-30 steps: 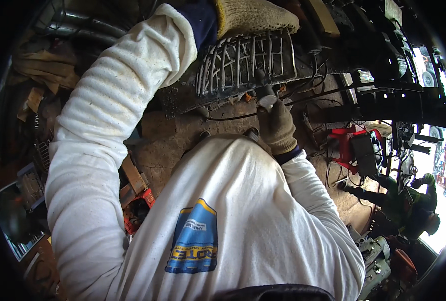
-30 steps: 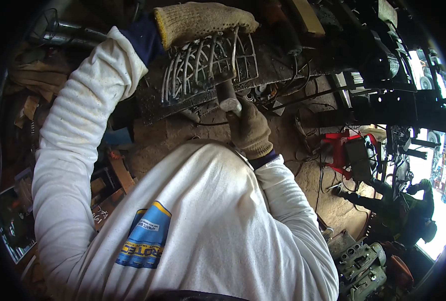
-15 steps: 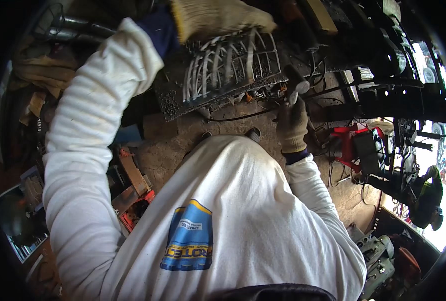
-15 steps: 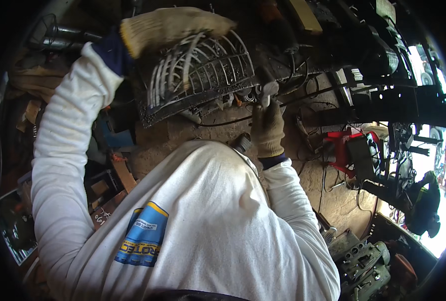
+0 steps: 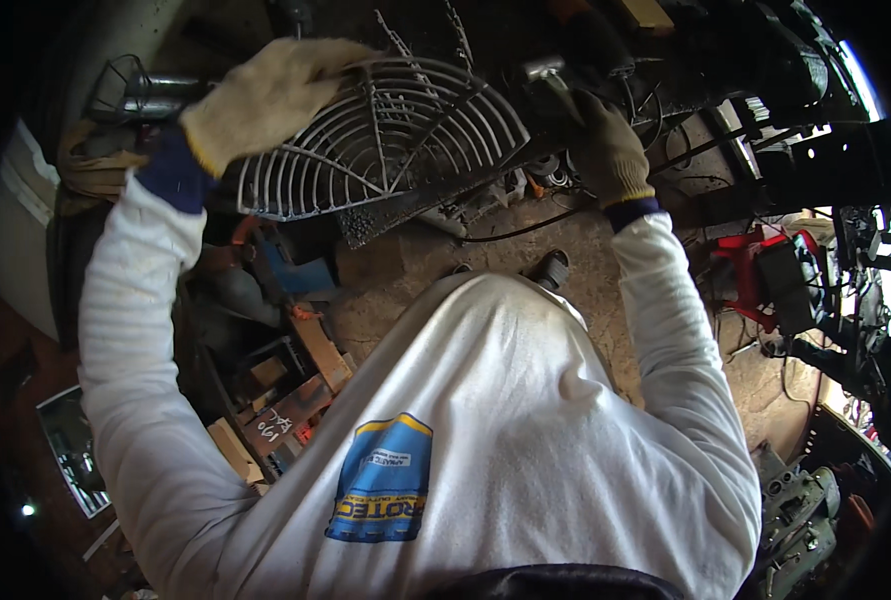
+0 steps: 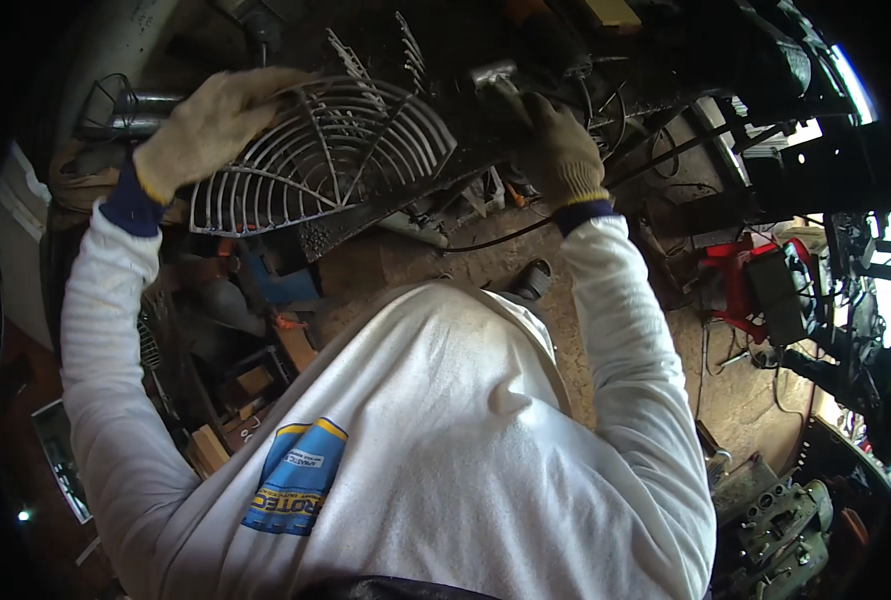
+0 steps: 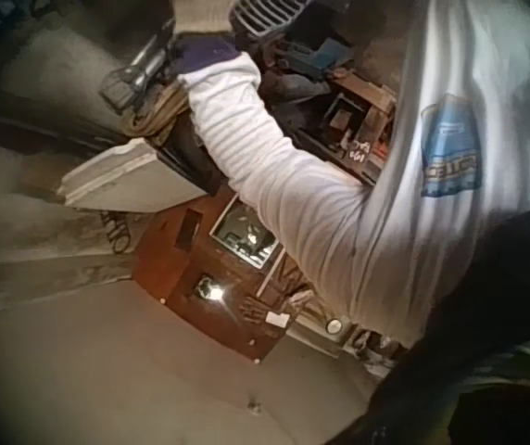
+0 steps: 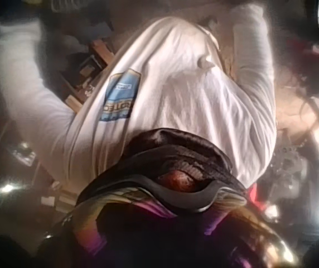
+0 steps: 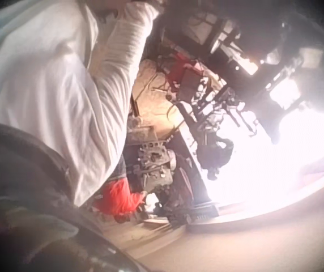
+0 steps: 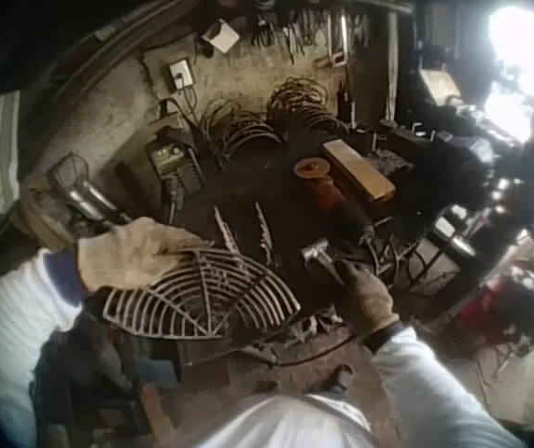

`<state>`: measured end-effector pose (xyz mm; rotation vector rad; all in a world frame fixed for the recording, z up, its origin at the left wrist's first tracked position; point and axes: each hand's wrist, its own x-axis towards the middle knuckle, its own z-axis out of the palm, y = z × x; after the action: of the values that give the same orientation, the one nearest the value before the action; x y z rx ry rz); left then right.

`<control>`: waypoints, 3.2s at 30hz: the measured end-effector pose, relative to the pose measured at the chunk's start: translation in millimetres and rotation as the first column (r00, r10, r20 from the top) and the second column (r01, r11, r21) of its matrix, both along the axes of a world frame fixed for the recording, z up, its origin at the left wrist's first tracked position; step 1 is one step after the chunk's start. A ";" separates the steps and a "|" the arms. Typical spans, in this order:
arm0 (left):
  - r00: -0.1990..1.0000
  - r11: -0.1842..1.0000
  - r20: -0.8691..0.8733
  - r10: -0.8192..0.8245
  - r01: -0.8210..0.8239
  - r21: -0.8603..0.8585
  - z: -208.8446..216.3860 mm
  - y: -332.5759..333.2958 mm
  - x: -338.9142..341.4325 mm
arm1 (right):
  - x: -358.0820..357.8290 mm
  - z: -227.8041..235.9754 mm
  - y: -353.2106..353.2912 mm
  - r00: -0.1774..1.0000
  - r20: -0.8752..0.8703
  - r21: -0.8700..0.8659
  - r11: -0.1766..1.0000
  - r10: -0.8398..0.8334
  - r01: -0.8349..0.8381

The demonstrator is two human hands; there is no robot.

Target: The person welds a spherical metal grid using a welding tool, then uses a hammer to adjust the wires and continue welding.

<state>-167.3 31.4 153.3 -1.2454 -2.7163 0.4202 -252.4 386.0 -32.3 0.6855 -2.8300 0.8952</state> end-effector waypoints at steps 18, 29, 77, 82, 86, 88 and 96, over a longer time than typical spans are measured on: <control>0.954 0.660 0.292 -0.068 -0.176 0.730 -41.3 17.9 64.0 | 67.6 104.0 -52.4 0.728 0.205 -0.588 0.677 0.654 -0.443; 0.488 0.028 0.246 0.838 -0.488 0.873 -56.4 92.8 137.2 | 95.5 99.8 -101.6 0.870 0.112 -0.463 0.800 0.480 -0.382; 0.924 -0.947 0.318 -0.210 -0.273 0.168 -77.4 75.5 127.3 | -48.4 26.0 188.8 0.840 0.137 -0.742 0.507 -0.525 0.438; 0.930 -0.935 0.211 -0.302 -0.332 0.124 -76.6 88.9 128.2 | -74.9 33.0 179.0 0.724 0.188 -0.498 0.571 -0.663 0.652; 0.929 -0.927 0.156 -0.335 -0.354 0.120 -81.8 90.8 129.6 | -97.2 28.1 178.3 0.828 0.177 -0.505 0.673 -0.532 0.540; 0.945 -0.944 0.148 -0.292 -0.309 0.112 -84.3 94.3 127.8 | -117.0 12.9 184.3 0.867 0.257 -0.634 0.603 -0.426 0.484; 0.965 -0.960 -0.015 -0.262 -0.259 0.105 -95.6 93.7 136.1 | -100.1 26.0 159.1 0.772 0.268 -0.782 0.337 -0.577 0.524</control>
<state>-31.2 125.1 57.6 0.0244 -0.4938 -2.4948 -352.5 545.1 -6.3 -0.3846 -1.8757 1.7545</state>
